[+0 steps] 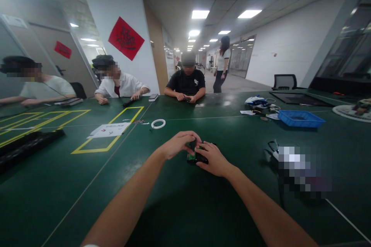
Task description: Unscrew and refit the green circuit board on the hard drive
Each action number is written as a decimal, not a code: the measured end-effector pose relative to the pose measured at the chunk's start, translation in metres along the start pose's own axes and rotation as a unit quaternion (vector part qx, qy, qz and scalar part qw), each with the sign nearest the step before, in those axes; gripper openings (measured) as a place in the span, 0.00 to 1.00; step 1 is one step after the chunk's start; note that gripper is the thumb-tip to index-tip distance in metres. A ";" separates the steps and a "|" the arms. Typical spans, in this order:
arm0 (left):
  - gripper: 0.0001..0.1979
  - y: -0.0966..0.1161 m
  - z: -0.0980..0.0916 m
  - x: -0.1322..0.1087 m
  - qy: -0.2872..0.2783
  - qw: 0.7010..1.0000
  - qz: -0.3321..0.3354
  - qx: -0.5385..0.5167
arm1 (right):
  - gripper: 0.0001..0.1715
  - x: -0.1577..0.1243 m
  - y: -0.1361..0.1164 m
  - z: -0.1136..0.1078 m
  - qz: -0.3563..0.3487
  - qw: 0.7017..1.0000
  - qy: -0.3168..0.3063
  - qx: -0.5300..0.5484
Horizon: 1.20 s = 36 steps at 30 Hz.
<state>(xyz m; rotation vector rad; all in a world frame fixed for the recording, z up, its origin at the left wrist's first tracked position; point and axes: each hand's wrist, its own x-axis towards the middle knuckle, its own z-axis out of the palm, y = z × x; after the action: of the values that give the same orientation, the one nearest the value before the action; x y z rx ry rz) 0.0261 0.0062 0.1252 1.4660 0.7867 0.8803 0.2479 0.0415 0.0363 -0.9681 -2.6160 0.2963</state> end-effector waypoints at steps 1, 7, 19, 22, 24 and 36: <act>0.14 -0.002 0.000 0.001 0.004 1.000 0.000 0.001 | 0.34 0.000 0.000 0.000 0.000 1.000 -0.001 0.001; 0.17 -0.014 -0.001 0.007 0.047 0.998 0.028 0.031 | 0.35 -0.002 -0.002 -0.001 0.002 1.000 0.001 0.004; 0.18 -0.018 -0.006 0.008 0.082 0.996 0.041 0.022 | 0.35 -0.004 -0.007 -0.009 0.015 1.000 -0.021 0.013; 0.18 -0.020 -0.010 0.007 0.086 0.995 0.037 0.026 | 0.34 -0.003 -0.006 -0.007 0.008 1.000 -0.012 0.007; 0.18 -0.021 -0.011 0.007 0.078 0.996 0.033 0.030 | 0.34 -0.003 -0.005 -0.006 0.002 1.000 -0.004 0.002; 0.19 -0.016 -0.009 0.007 0.077 0.996 0.033 0.041 | 0.34 -0.002 0.002 0.002 -0.014 1.000 0.012 -0.013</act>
<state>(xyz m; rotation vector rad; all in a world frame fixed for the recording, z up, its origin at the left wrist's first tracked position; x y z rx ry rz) 0.0223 0.0177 0.1097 1.5164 0.9022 1.0302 0.2498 0.0411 0.0336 -0.9363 -2.6150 0.2414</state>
